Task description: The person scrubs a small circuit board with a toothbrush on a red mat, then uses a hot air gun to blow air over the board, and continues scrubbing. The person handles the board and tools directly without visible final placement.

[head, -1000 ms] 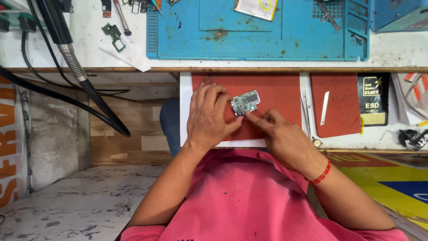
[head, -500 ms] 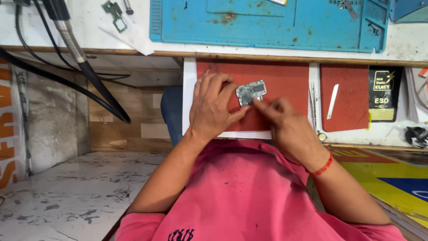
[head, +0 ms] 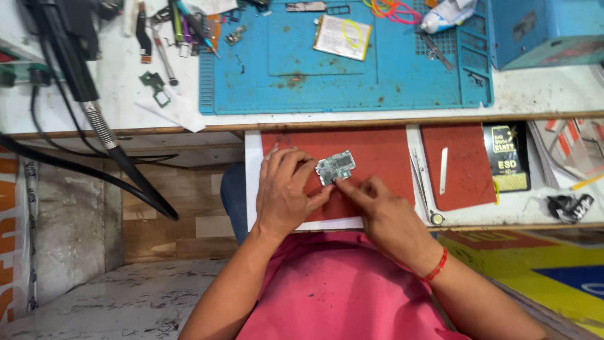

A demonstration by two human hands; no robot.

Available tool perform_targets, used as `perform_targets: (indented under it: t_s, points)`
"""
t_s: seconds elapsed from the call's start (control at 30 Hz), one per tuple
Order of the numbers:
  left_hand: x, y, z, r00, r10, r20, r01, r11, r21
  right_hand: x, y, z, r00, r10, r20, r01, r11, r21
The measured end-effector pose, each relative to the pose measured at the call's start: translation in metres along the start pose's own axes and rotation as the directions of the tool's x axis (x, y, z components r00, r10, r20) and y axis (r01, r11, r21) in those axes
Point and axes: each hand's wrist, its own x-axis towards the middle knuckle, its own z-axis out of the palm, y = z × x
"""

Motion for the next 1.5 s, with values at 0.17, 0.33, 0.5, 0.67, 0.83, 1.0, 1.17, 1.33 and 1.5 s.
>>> perform_targets:
  t_s: [0.17, 0.33, 0.5, 0.67, 0.83, 1.0, 1.17, 1.33, 1.5]
  points:
    - [-0.003, 0.002, 0.001, 1.0, -0.016, 0.026, 0.017, 1.0, -0.015, -0.001, -0.002, -0.002, 0.995, 0.089, 0.043, -0.086, 0.994, -0.071]
    - [-0.002, 0.003, 0.0, 0.999, -0.011, 0.032, 0.012, 0.999, -0.047, -0.005, 0.007, 0.002, 0.995, 0.07, -0.07, -0.072, 0.997, -0.034]
    - [0.0, 0.003, -0.002, 1.0, -0.022, 0.017, 0.022, 0.999, -0.028, -0.006, 0.007, 0.001, 0.997, 0.081, 0.015, -0.081, 0.997, 0.004]
    - [-0.002, 0.0, -0.001, 1.0, 0.011, -0.014, -0.012, 0.999, -0.031, -0.003, -0.011, -0.009, 0.984, 0.118, 0.131, -0.108, 0.991, -0.076]
    - [-0.007, -0.001, 0.004, 1.0, -0.004, 0.019, 0.005, 1.0, -0.03, 0.003, -0.007, -0.001, 0.993, 0.113, 0.038, -0.11, 0.99, -0.084]
    - [-0.005, -0.001, 0.004, 1.0, -0.002, -0.013, 0.002, 1.0, -0.022, 0.003, 0.005, 0.009, 0.992, 0.097, -0.077, -0.097, 0.995, -0.006]
    - [0.001, 0.002, 0.002, 1.0, -0.001, -0.013, 0.0, 0.999, -0.033, -0.001, 0.005, 0.006, 0.998, 0.065, -0.001, -0.065, 0.998, -0.016]
    - [-0.008, 0.002, 0.005, 0.997, -0.074, 0.016, 0.074, 0.997, -0.032, -0.006, -0.003, 0.003, 0.995, 0.103, 0.014, -0.101, 0.992, -0.07]
    - [-0.003, 0.003, 0.005, 0.997, -0.078, 0.024, 0.079, 0.996, -0.035, 0.004, -0.003, -0.002, 0.987, 0.142, -0.082, -0.15, 0.982, -0.111]
